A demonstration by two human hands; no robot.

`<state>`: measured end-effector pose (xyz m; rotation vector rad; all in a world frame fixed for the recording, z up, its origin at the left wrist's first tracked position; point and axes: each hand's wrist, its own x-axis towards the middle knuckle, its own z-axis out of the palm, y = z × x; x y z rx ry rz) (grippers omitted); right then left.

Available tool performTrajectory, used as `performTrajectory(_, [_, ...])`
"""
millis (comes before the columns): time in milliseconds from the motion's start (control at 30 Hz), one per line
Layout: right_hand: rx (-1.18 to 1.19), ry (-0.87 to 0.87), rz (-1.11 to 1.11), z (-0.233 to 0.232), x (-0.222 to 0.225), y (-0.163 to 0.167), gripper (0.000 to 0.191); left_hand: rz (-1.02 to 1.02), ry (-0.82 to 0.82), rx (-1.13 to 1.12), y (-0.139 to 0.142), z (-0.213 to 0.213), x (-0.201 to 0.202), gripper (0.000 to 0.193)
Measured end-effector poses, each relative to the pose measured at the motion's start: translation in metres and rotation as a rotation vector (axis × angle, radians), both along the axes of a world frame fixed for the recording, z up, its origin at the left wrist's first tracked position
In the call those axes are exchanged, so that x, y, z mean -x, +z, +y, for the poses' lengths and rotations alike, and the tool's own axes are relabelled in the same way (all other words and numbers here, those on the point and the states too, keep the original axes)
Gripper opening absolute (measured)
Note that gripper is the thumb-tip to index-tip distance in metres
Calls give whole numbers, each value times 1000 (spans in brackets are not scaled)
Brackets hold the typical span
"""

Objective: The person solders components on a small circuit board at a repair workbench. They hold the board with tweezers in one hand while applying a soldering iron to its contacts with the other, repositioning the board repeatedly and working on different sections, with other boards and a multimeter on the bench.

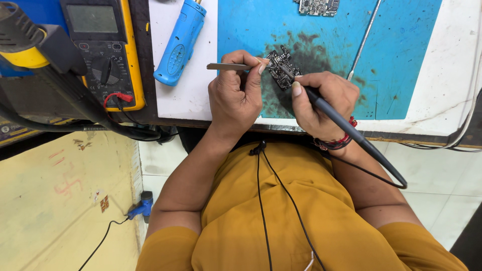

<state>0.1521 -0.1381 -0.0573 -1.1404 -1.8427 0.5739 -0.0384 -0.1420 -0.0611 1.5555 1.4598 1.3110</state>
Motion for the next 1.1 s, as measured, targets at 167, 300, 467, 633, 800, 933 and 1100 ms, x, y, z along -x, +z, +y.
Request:
performTrajectory(167, [-8, 0, -2, 0, 0, 0, 7, -15, -6, -12, -1, 0, 0, 14])
performTrajectory(300, [-1, 2, -5, 0, 0, 0, 7, -20, -5, -11, 0, 0, 0, 14])
performTrajectory(467, [2, -4, 2, 0, 0, 1, 6, -7, 2, -5, 0, 0, -1, 14])
performTrajectory(633, [9, -21, -7, -1, 0, 1, 6, -6, -6, -35, 1, 0, -1, 14])
performTrajectory(800, [17, -9, 1, -1, -1, 2, 7, -17, -2, -2, 2, -1, -2, 14])
performTrajectory(933, [5, -14, -17, 0, -1, 1, 6, -7, 1, -6, 1, -1, -2, 14])
performTrajectory(1100, [-2, -7, 62, -3, -7, -2, 5, -12, -2, -19, -1, -2, -1, 14])
